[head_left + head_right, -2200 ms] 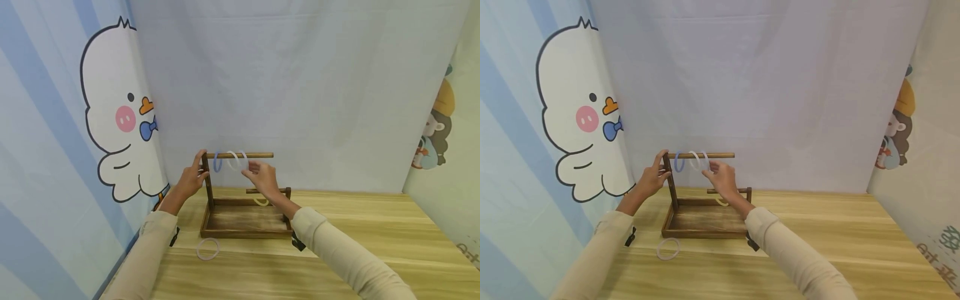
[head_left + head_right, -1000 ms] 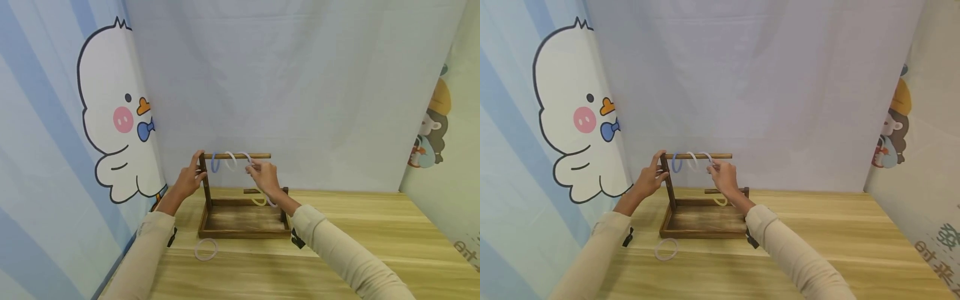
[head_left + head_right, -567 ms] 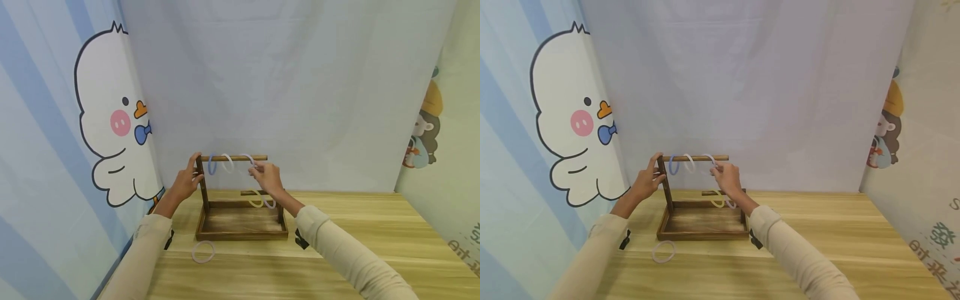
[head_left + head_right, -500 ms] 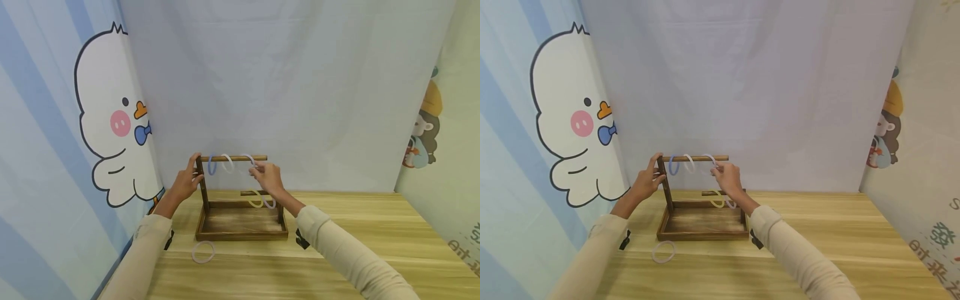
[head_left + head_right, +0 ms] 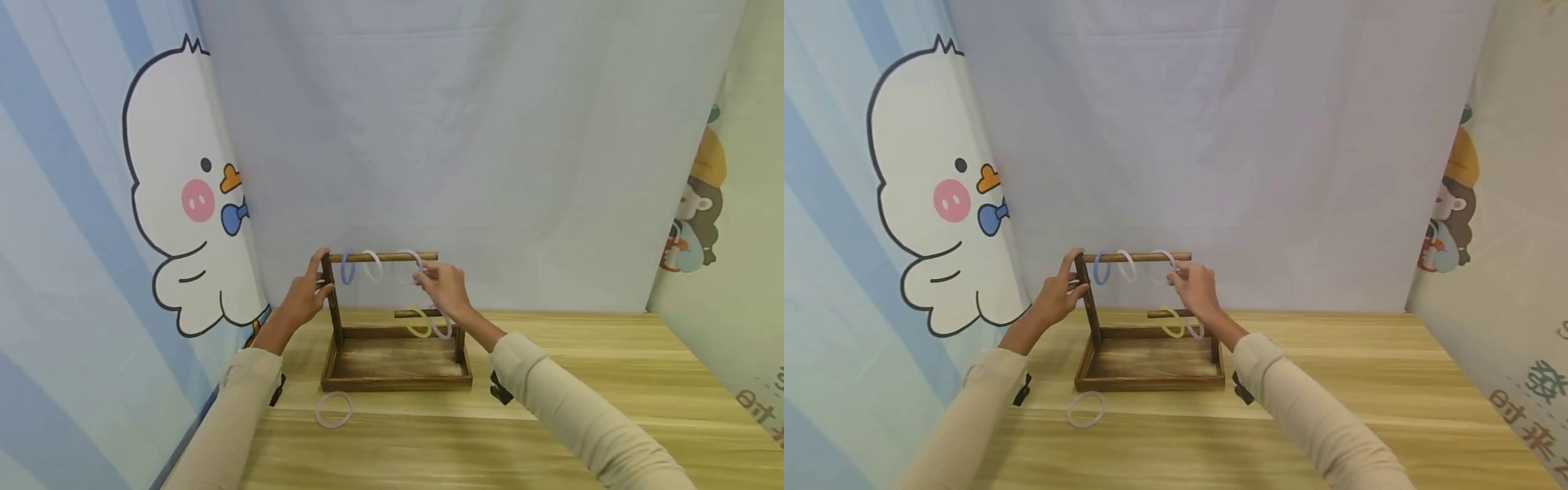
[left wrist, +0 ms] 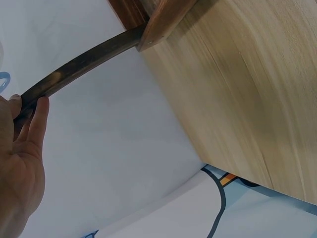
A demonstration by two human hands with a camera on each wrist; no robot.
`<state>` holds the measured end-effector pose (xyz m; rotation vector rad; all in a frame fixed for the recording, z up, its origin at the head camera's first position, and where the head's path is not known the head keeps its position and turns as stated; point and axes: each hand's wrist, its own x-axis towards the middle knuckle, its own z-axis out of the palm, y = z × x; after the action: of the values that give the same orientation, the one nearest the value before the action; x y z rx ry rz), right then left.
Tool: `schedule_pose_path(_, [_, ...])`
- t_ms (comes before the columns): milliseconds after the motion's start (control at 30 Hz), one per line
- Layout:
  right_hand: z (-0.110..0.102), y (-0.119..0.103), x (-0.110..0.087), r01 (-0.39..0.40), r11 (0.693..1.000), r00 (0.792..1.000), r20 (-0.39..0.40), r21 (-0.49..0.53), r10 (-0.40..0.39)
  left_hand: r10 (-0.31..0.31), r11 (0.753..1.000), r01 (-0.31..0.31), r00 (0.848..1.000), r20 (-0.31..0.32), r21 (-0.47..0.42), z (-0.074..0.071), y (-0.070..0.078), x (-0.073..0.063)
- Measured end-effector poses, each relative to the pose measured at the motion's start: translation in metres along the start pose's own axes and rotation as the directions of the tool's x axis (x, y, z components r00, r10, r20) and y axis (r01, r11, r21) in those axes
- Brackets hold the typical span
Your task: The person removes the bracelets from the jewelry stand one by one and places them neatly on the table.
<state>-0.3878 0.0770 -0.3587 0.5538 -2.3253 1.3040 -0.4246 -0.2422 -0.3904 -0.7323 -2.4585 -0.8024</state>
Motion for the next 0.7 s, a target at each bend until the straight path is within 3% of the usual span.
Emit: schedule_pose_path(700, [-0.015, 0.009, -0.003, -0.011, 1.000, 1.000, -0.005, -0.020, 0.011, 0.027, 1.000, -0.027, 1.000, -0.014, -0.014, 0.001, -0.005, 0.000])
